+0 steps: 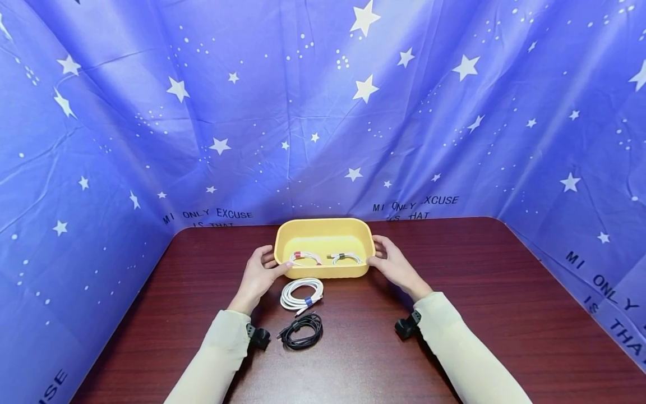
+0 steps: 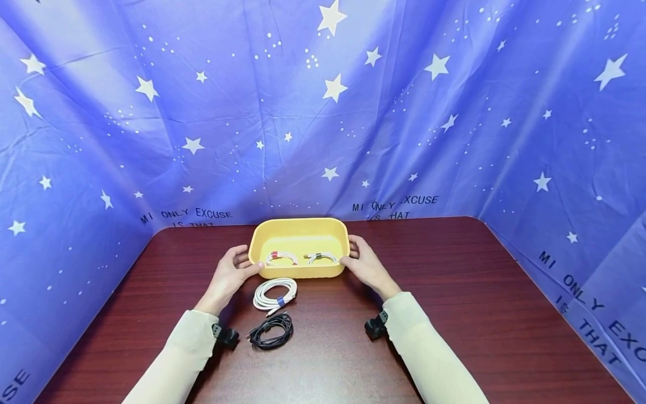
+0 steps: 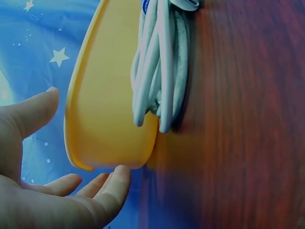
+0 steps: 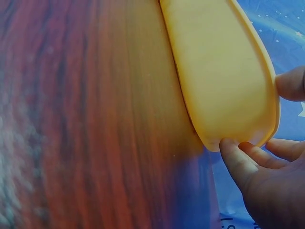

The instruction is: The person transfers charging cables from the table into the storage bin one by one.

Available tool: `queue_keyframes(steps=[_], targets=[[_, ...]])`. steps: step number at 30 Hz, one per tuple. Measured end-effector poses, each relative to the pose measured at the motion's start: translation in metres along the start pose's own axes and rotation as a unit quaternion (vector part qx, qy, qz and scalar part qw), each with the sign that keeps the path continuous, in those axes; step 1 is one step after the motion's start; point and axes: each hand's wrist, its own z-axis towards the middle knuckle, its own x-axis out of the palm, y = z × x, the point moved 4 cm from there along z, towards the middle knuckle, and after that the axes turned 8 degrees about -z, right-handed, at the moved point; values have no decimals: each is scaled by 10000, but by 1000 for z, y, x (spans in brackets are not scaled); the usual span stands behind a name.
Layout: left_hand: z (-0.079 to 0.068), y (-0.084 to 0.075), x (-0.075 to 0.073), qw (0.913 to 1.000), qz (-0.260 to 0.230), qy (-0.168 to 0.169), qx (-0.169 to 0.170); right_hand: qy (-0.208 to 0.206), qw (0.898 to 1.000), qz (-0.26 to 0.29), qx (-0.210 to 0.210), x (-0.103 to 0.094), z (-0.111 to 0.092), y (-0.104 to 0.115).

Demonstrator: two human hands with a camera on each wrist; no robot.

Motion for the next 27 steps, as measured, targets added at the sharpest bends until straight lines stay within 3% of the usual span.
queue_keyframes(steps=[10, 19, 27], targets=[[-5, -3, -3, 9999, 135, -34, -6, 39, 9999, -83, 80, 0, 0, -1], [-13, -3, -5, 9991, 409, 61, 72, 129, 9999, 79, 69, -1, -8, 25], [-17, -4, -9, 9979, 622, 142, 93, 39, 10000, 27, 40, 0, 0, 1]])
